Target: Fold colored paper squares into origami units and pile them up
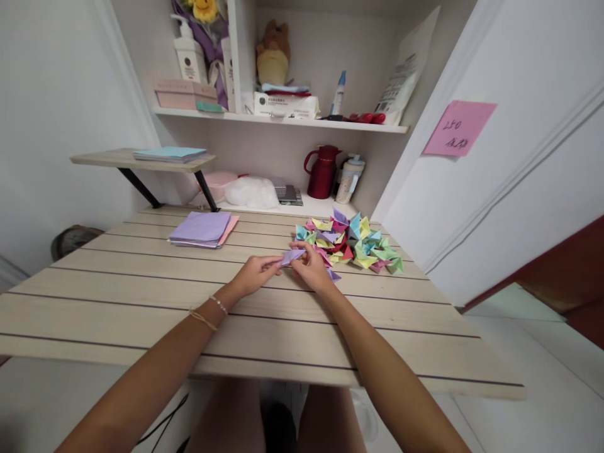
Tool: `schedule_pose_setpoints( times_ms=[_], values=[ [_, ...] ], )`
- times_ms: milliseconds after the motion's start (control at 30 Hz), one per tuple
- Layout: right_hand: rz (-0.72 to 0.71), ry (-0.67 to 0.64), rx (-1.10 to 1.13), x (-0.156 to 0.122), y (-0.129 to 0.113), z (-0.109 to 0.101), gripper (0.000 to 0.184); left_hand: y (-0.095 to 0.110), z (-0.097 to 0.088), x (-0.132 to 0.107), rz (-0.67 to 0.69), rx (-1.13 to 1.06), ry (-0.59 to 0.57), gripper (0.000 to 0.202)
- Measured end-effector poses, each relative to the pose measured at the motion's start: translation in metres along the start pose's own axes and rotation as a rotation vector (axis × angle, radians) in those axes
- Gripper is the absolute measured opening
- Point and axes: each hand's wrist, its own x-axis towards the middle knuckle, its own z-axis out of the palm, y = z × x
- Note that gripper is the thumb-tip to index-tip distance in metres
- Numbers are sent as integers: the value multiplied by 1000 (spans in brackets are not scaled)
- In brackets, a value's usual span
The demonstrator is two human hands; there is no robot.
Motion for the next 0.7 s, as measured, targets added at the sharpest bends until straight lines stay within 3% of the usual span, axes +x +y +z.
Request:
schedule_pose_setpoints(
  times_ms=[267,433,533,700],
  values=[
    [-52,-35,-145,1,6,-3,43,9,-9,-3,204,426,-57,30],
    [-67,-52,-148,0,7,-2,45,14,-6,-4,255,745,-114,28],
    [-59,-63,-136,-1,8,0,45,18,2,-6,214,968,-56,27],
    [-53,-83,-143,-4,10,5,47,25,14,-8,231,1059,13,17]
  ],
)
